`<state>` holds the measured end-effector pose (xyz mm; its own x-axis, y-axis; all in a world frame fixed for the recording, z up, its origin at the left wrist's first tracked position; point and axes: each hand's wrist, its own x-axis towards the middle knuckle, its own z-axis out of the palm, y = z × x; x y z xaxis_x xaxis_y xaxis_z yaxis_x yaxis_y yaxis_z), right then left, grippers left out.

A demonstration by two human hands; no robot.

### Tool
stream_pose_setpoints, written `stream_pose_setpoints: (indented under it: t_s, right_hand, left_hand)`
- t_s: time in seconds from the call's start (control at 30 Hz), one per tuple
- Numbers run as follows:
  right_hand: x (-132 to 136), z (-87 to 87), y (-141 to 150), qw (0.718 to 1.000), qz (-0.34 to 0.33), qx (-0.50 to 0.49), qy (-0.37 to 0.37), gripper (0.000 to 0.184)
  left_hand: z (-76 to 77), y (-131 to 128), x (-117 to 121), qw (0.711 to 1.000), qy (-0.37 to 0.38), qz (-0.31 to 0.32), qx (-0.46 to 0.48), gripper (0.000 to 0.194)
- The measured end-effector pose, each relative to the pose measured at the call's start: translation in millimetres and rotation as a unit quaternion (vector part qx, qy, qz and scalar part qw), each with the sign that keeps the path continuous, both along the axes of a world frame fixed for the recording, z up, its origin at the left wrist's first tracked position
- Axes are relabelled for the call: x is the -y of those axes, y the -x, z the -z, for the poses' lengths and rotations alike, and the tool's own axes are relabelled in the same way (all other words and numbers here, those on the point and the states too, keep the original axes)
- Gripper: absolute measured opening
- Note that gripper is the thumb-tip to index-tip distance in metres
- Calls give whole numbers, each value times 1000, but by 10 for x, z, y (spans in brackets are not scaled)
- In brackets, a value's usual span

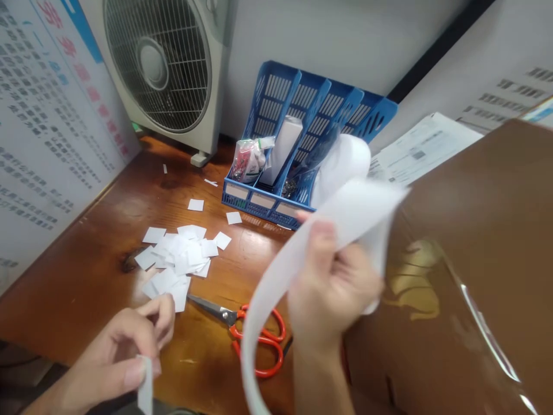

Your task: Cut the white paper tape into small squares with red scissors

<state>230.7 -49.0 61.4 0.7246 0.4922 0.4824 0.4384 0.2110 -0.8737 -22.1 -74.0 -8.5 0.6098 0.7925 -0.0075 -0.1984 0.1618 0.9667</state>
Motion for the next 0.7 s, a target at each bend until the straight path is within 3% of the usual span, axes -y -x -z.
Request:
stream_pose_setpoints:
  t_s: [0.13,0.23,0.4,0.57,0.63,0.7]
  right_hand:
    - [-50,371,189,999,20,19,23,39]
    - [-78,488,157,999,30,-8,34,44]
    - [-94,412,-44,984,119,-118,-65,33]
    - [12,309,-239,973,125,-168,-101,27]
    - [72,318,-332,984,82,-139,-75,30]
    - [108,342,-416,994,-14,-107,-8,38]
  left_hand:
    - [-52,-39,-52,999,-7,-52,5,22]
    - [-60,-185,-71,998,-8,-36,-46,13]
    - [-75,-395,-69,986,14,-18,-166,17]
    - [-89,-485,-104,986,33,-27,-160,25]
    - [-93,-509,-128,983,27,-49,-177,26]
    - [-103,-532,-149,977,26,-77,-197,25]
